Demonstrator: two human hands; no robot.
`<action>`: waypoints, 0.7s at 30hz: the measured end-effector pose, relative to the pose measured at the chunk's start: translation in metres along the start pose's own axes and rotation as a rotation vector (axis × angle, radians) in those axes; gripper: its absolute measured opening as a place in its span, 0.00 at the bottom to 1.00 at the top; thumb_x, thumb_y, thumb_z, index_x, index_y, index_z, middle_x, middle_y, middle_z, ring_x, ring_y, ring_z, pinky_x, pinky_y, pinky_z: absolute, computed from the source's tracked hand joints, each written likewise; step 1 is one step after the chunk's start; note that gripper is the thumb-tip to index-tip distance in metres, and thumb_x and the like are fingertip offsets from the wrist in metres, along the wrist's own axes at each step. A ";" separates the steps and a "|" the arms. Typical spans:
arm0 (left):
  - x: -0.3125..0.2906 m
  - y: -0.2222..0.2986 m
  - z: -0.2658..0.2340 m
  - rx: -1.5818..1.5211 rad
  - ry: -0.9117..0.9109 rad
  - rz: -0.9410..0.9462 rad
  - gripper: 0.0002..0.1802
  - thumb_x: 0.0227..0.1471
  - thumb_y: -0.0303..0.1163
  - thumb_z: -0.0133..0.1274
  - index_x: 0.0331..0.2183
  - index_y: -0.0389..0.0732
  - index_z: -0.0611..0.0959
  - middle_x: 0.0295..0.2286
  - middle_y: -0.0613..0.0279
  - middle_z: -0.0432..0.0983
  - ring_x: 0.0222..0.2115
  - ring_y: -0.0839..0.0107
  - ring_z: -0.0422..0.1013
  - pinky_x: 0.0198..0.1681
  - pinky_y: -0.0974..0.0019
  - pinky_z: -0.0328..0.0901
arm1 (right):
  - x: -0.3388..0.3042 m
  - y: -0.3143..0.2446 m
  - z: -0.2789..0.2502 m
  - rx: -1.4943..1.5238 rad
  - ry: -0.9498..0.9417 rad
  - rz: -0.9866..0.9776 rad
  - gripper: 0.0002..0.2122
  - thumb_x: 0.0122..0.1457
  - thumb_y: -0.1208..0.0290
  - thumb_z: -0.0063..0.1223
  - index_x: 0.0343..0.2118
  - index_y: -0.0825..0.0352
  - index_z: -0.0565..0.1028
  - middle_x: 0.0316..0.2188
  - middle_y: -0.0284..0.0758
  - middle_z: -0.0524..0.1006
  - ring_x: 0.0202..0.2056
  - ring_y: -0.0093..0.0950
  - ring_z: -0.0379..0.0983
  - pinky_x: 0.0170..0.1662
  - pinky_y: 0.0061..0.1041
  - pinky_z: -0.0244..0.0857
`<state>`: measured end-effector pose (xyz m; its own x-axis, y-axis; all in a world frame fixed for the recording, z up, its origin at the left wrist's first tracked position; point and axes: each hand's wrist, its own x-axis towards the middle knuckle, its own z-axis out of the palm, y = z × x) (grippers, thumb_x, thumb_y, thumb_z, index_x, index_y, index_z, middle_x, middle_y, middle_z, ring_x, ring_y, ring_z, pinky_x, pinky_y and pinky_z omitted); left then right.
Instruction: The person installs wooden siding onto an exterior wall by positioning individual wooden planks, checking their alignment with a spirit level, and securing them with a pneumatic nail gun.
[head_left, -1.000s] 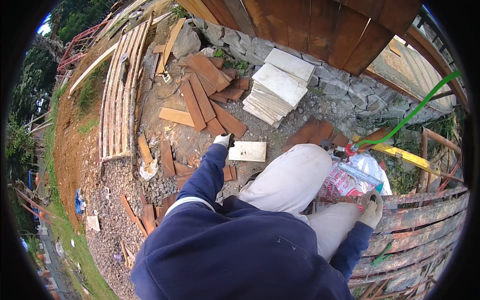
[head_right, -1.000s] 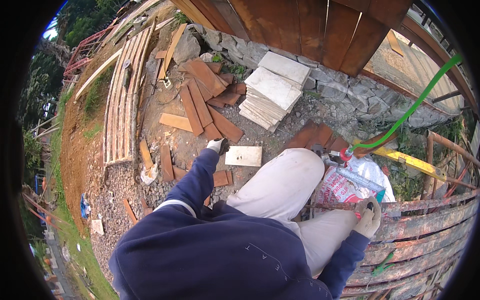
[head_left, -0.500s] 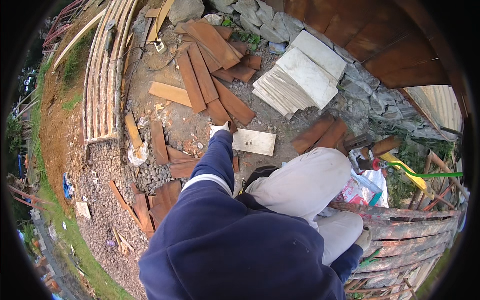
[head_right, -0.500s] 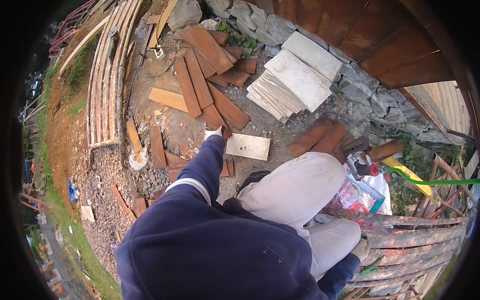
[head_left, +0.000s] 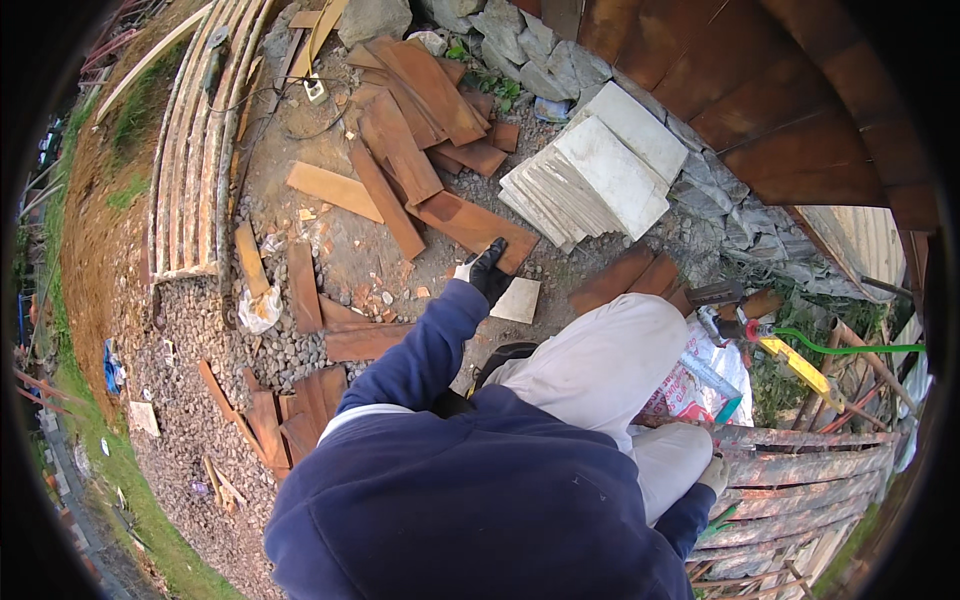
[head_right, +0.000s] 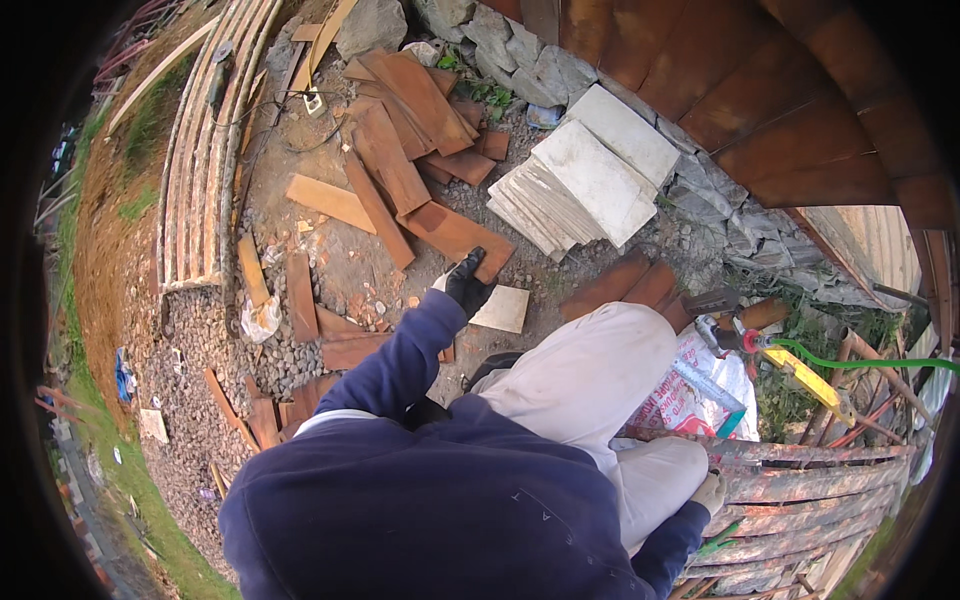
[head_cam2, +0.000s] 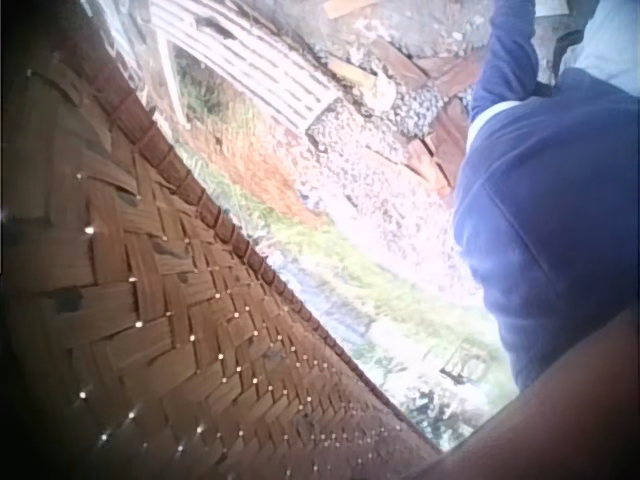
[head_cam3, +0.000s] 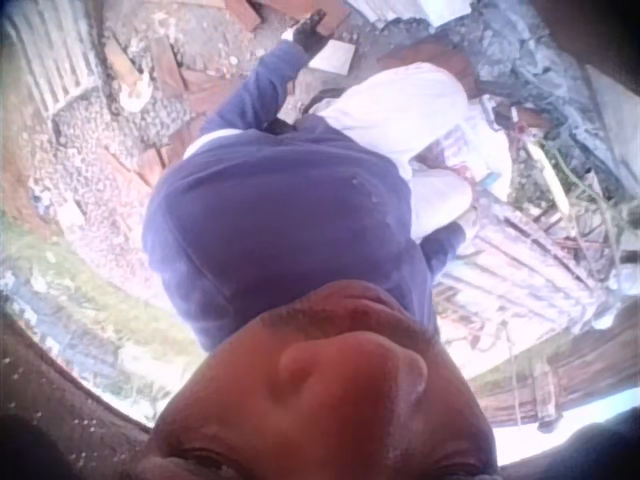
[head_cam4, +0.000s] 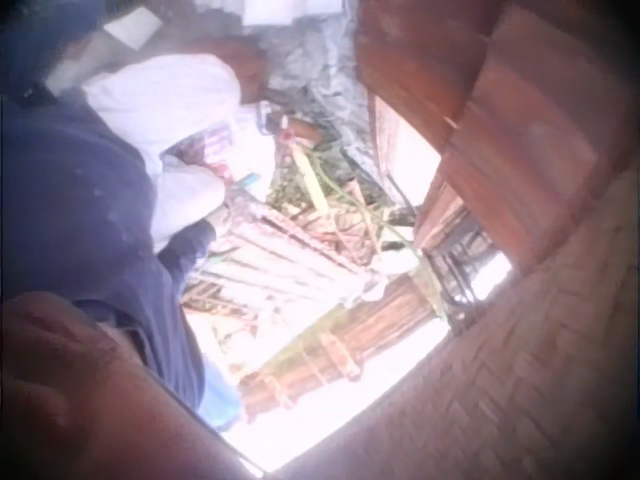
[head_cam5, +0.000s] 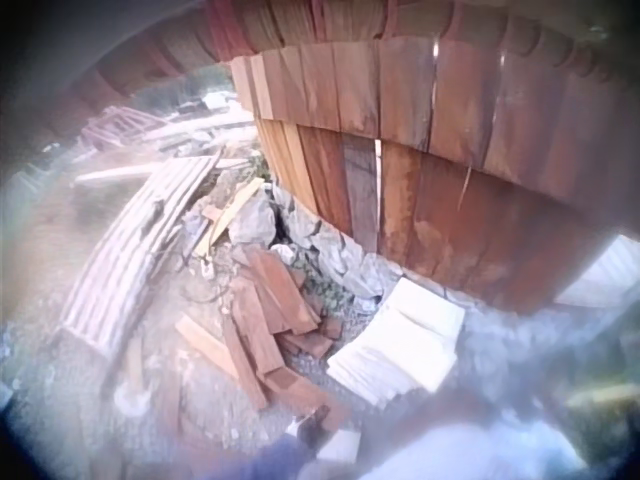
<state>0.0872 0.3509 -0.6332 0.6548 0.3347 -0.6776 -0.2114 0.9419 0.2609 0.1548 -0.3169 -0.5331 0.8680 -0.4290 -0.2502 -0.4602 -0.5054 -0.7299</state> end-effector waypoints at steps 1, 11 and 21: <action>-0.011 -0.011 0.004 -0.022 -0.029 -0.033 0.18 0.59 0.35 0.59 0.50 0.45 0.77 0.46 0.62 0.78 0.43 0.67 0.76 0.50 0.62 0.71 | 0.005 -0.007 0.007 -0.060 -0.019 -0.047 0.18 0.61 0.60 0.49 0.46 0.70 0.79 0.37 0.38 0.81 0.39 0.29 0.75 0.46 0.27 0.68; -0.150 -0.069 0.133 0.852 -0.590 -0.022 0.17 0.59 0.27 0.58 0.50 0.33 0.79 0.44 0.59 0.80 0.44 0.73 0.76 0.50 0.69 0.70 | -0.084 -0.137 0.049 0.105 -0.144 -0.432 0.17 0.59 0.79 0.47 0.51 0.72 0.75 0.45 0.35 0.78 0.47 0.25 0.74 0.53 0.25 0.67; -0.226 -0.134 0.252 1.673 -1.467 0.369 0.21 0.48 0.31 0.63 0.45 0.36 0.81 0.36 0.50 0.81 0.36 0.56 0.78 0.43 0.60 0.71 | -0.179 -0.271 0.046 0.661 -0.461 -0.632 0.23 0.56 0.78 0.57 0.56 0.72 0.68 0.50 0.39 0.75 0.48 0.25 0.73 0.50 0.25 0.69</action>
<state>0.1501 0.1422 -0.3414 0.8228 -0.5533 0.1301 -0.3203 -0.2623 0.9103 0.1330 -0.0688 -0.3195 0.9676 0.1732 0.1837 0.1804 0.0345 -0.9830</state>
